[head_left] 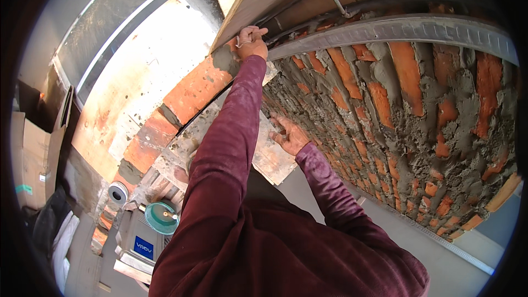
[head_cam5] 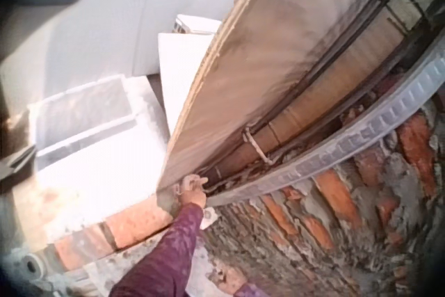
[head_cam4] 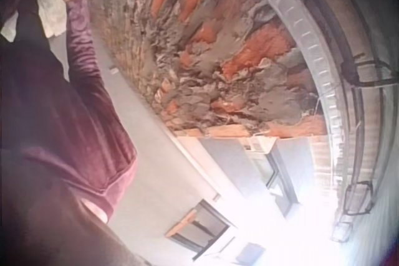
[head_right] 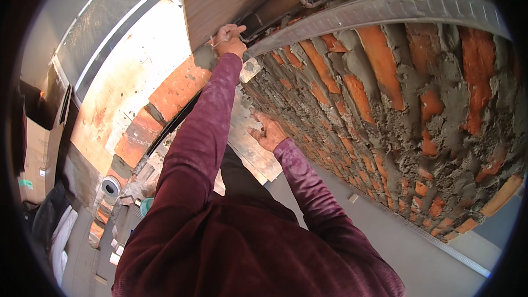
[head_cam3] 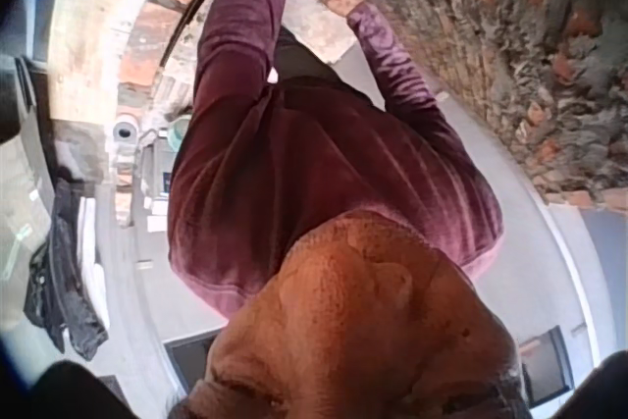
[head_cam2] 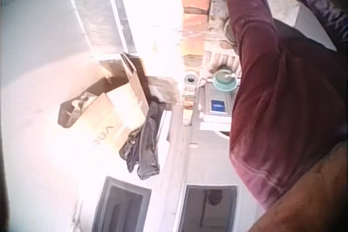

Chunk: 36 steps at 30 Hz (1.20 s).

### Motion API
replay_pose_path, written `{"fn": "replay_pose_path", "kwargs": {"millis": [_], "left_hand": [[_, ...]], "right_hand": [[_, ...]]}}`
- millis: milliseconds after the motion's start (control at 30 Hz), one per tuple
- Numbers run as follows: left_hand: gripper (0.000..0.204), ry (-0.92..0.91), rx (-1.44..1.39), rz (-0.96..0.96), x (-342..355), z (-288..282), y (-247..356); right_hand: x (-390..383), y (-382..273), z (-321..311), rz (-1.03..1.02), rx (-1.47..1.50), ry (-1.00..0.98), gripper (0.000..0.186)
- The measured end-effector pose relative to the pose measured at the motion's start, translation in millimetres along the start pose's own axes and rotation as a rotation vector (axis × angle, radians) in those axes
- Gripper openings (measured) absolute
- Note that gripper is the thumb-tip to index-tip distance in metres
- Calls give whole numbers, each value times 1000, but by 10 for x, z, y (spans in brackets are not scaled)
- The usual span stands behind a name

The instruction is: The person measures a brick wall using a string line and a level, applies mortar to the bricks, and secures a metal track to the structure.

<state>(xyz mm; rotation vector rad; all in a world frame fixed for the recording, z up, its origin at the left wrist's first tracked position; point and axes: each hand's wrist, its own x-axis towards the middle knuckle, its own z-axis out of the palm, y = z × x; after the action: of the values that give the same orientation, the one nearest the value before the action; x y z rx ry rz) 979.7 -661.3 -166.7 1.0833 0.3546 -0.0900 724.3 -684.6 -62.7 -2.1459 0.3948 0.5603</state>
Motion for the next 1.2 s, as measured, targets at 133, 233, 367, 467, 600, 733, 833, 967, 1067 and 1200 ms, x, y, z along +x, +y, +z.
{"fn": "replay_pose_path", "kwargs": {"millis": [133,233,367,467,600,733,833,967,1067,1200], "left_hand": [[5,-77,23,4,-92,81,-77],[6,-77,52,68,-82,78,-101],[9,-76,92,-4,88,-5,-147],[12,-41,120,5,102,-64,-188],[13,-65,194,-92,-93,41,-17],[6,-94,174,-38,-41,-96,-30],[11,-151,191,-76,-57,-155,-7],[13,-214,277,-54,0,-212,81],[17,-278,313,-44,-130,-171,90],[19,-340,267,84,15,-235,63]], "right_hand": [[-78,237,90,-89,49,38,57],[-180,256,112,-57,-1,48,53],[-301,317,198,-1,13,39,50],[-368,331,268,41,67,20,48],[-518,606,447,45,90,71,46],[-526,621,560,13,107,100,46],[-484,612,608,43,250,174,41],[-381,470,589,40,400,244,36],[-304,497,504,33,474,288,34],[-45,515,349,-8,453,289,34]]}}
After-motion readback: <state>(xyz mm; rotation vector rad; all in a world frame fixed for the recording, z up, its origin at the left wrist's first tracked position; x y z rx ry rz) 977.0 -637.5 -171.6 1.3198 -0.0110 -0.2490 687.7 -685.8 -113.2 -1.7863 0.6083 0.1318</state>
